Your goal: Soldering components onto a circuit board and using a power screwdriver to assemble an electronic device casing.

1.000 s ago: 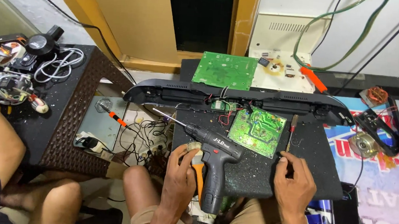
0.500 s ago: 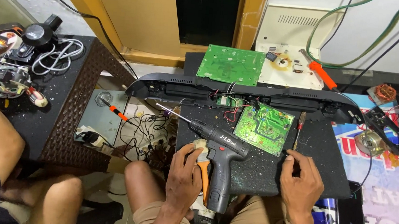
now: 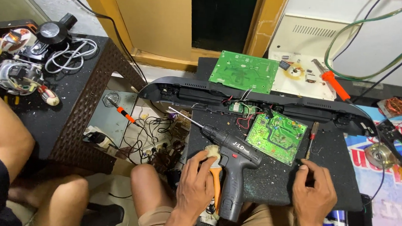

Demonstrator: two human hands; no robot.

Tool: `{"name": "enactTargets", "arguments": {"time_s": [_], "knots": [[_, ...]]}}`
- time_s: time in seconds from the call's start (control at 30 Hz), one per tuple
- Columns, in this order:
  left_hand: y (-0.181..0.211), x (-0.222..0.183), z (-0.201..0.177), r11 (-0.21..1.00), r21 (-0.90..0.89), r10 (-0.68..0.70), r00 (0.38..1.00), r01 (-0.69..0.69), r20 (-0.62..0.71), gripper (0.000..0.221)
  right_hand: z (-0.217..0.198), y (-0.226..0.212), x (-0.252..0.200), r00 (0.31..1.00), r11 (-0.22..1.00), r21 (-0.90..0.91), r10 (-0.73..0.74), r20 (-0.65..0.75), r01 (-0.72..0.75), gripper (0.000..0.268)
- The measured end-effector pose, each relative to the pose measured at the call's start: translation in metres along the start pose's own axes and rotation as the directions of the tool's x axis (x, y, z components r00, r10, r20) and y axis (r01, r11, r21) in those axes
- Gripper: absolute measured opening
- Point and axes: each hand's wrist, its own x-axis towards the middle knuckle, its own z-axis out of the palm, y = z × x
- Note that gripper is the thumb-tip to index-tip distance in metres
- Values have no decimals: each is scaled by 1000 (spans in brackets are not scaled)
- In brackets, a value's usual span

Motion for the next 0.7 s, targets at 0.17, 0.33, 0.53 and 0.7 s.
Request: {"name": "enactTargets", "arguments": {"time_s": [0.17, 0.33, 0.53, 0.7], "knots": [[6, 6, -8, 1000, -11, 20, 1000, -20, -20, 36, -7, -14, 9, 993, 993, 11, 117, 18, -117, 18], [9, 9, -9, 999, 5, 53, 998, -52, -40, 36, -4, -5, 12, 988, 991, -48, 132, 86, -128, 29], [7, 6, -7, 997, 37, 67, 997, -66, -25, 36, -6, -4, 16, 972, 980, -19, 200, 120, -200, 35], [8, 8, -8, 998, 30, 59, 998, -57, -39, 36, -19, -11, 23, 927, 872, 317, 335, 171, -373, 30]]}}
